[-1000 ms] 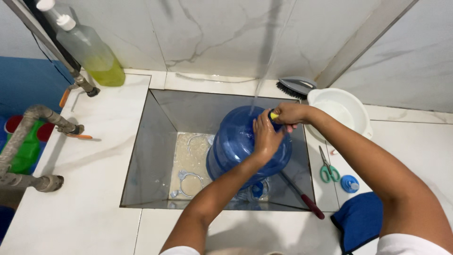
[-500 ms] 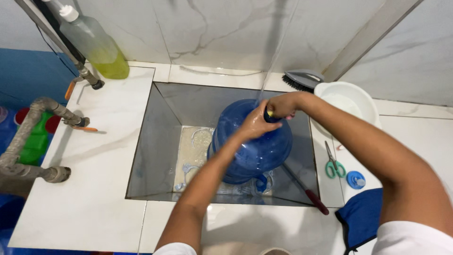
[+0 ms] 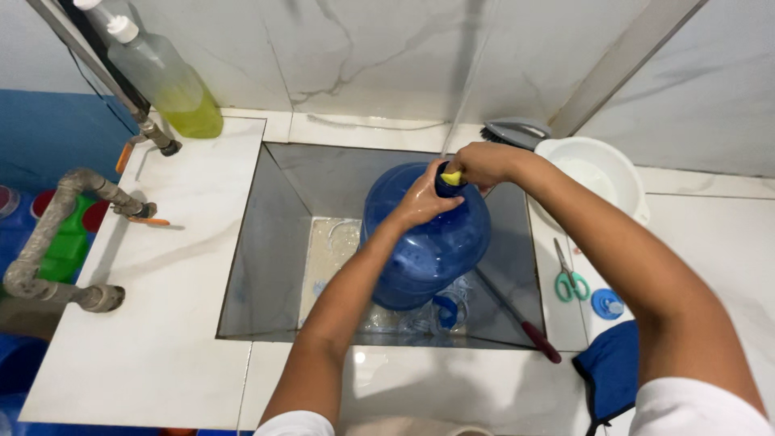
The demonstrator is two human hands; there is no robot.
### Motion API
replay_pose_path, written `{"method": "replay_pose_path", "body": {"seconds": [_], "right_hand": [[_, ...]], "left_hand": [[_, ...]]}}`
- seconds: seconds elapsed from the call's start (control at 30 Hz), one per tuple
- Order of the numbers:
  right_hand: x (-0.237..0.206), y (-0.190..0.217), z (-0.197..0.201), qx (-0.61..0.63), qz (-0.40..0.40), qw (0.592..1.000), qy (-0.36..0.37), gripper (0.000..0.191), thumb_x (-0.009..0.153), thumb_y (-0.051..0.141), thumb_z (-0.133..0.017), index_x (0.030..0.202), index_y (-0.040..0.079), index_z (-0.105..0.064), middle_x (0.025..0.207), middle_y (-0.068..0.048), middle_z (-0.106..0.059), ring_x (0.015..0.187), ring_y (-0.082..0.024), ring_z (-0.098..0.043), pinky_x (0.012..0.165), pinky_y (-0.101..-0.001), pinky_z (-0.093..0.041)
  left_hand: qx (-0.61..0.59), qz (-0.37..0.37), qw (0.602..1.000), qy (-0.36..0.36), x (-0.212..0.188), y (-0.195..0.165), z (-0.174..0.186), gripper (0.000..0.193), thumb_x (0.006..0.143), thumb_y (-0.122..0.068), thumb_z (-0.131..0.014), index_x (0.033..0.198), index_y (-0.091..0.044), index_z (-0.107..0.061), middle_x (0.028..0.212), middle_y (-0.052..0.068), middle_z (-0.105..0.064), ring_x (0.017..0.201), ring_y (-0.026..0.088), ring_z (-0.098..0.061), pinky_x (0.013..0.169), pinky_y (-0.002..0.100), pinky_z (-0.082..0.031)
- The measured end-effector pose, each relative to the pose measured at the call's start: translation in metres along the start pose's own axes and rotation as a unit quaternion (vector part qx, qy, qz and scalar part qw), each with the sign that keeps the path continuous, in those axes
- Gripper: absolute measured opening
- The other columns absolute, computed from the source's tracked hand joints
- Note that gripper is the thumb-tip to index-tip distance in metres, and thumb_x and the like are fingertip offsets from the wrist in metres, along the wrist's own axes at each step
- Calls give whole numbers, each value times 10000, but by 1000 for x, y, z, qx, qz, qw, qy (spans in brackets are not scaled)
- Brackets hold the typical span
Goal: The person cleans two large blue water dispenser bottles in a tiled sink. They remove the caps, cut off plastic seals with scissors, scrub the bottle necks with a sponge, rinse the bottles inside and out, and place the cleaned bottles on the counter.
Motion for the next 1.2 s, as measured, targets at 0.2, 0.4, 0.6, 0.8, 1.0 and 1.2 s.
{"method": "replay_pose_path", "body": {"seconds": [0.2,0.4,0.6,0.8,1.0,1.2], "right_hand": [[-90,-86,34,2,-48,957,-286,441,725,-36,-739,1149,86,-723,995,-156,-750,885,-319,-713,771,-432,-563],[-107,-204,-37,-54,-268,924,-265,675,764,48,-688,1408,147,-513,1302,-292,-552,1115,-434,-588,939,-494,-475],[-3,-97,-2,246,-24,917,-312,260,974,218,-595,1064,3,-711,835,-126,-730,753,-255,-711,700,-396,-562],[41,9,35,402,11,901,-161,146,887,-3,-571,921,-43,-707,806,-123,-738,705,-188,-721,698,-320,-622],[47,-13,28,280,29,927,-249,300,906,202,-623,1015,-35,-772,861,-157,-767,778,-236,-720,715,-332,-579],[66,3,-60,171,32,828,-533,633,812,394,-882,1251,0,-652,1088,-268,-669,1000,-379,-654,882,-450,-540]], "left_hand": [[-2,28,1000,-6,19,6,20,766,778,-289,-844,1399,-45,-467,1268,180,-673,1211,309,-652,1054,393,-483],[32,90,994,-47,16,7,21,711,782,-392,-820,1341,-85,-507,1199,170,-719,1150,308,-693,1020,403,-502],[17,93,994,-63,22,20,10,760,767,-372,-818,1387,-98,-475,1214,177,-704,1166,338,-676,1019,423,-495],[59,70,991,-98,11,14,24,916,786,-468,-819,1476,-32,-405,1295,243,-654,1220,374,-634,1027,431,-485],[178,154,968,-83,-6,21,31,979,834,-592,-714,1523,-3,-345,1263,290,-662,1191,418,-642,1010,464,-504],[377,-21,913,-152,-17,27,0,855,895,-439,-702,1461,107,-368,1396,345,-553,1342,443,-508,1181,495,-324]]}}
Point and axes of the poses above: each hand's wrist, its own x-axis towards the middle knuckle, its own z-axis out of the back of the hand, y = z × x, the point moved 3 cm from there along x, towards the middle knuckle
